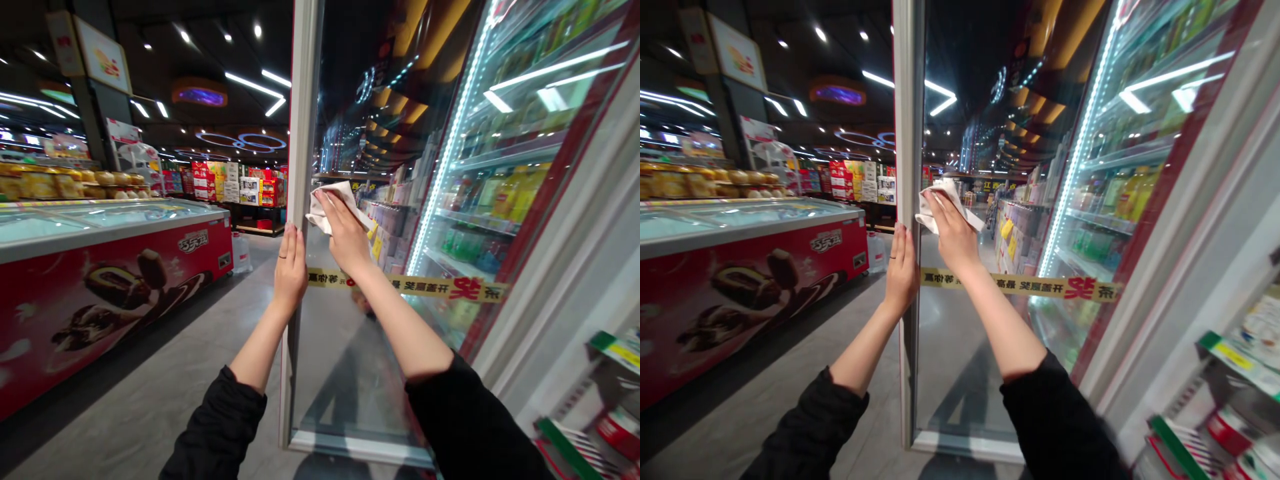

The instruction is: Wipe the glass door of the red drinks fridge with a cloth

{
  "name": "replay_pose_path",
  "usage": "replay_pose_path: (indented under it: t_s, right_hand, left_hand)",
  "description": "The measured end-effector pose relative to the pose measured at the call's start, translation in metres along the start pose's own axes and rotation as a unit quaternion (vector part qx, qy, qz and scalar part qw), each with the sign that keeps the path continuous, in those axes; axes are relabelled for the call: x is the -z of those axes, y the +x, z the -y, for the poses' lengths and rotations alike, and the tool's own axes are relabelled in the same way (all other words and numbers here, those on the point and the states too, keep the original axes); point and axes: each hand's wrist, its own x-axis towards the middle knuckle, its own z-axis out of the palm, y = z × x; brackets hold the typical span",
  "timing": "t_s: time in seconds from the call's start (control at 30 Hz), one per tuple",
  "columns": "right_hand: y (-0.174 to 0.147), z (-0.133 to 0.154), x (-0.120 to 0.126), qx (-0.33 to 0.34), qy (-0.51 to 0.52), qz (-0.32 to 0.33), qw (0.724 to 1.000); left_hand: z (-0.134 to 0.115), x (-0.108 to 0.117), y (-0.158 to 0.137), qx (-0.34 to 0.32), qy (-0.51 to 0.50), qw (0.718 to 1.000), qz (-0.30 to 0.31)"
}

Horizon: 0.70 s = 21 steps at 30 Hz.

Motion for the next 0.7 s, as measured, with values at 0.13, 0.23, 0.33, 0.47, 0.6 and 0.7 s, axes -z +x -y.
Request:
replay_pose_path:
  t_s: [0.13, 0.23, 0.33, 0.47, 0.6, 0.7]
  right_hand:
    - [0.000, 0.007, -0.003, 0.007, 0.017, 0.019, 1.000]
    - [-0.010, -0.003, 0.008, 0.038, 0.021, 0.060, 0.997]
    - [0.003, -0.013, 0.021, 0.037, 0.013, 0.046, 0.998]
    - [0.045, -0.010, 0.022, 0.017, 0.003, 0.004, 1.000]
    - [0.044, 0.002, 0.018, 0.021, -0.010, 0.024, 0.999]
    - [0.017, -0.004, 0.027, 0.051, -0.026, 0.069, 0.996]
  left_hand:
    - [-0.001, -0.001, 0.000, -0.006, 0.007, 1.000, -0.016]
    - [-0.002, 0.000, 0.000, -0.008, 0.015, 1.000, -0.019]
    - [-0.004, 0.001, 0.001, -0.014, 0.023, 0.999, -0.021]
    - [-0.004, 0.003, 0.001, -0.019, 0.031, 0.999, -0.018]
    - [-0.005, 0.005, 0.002, -0.023, 0.033, 0.999, -0.022]
    - [-0.005, 0.006, 0.002, -0.026, 0.038, 0.999, -0.025]
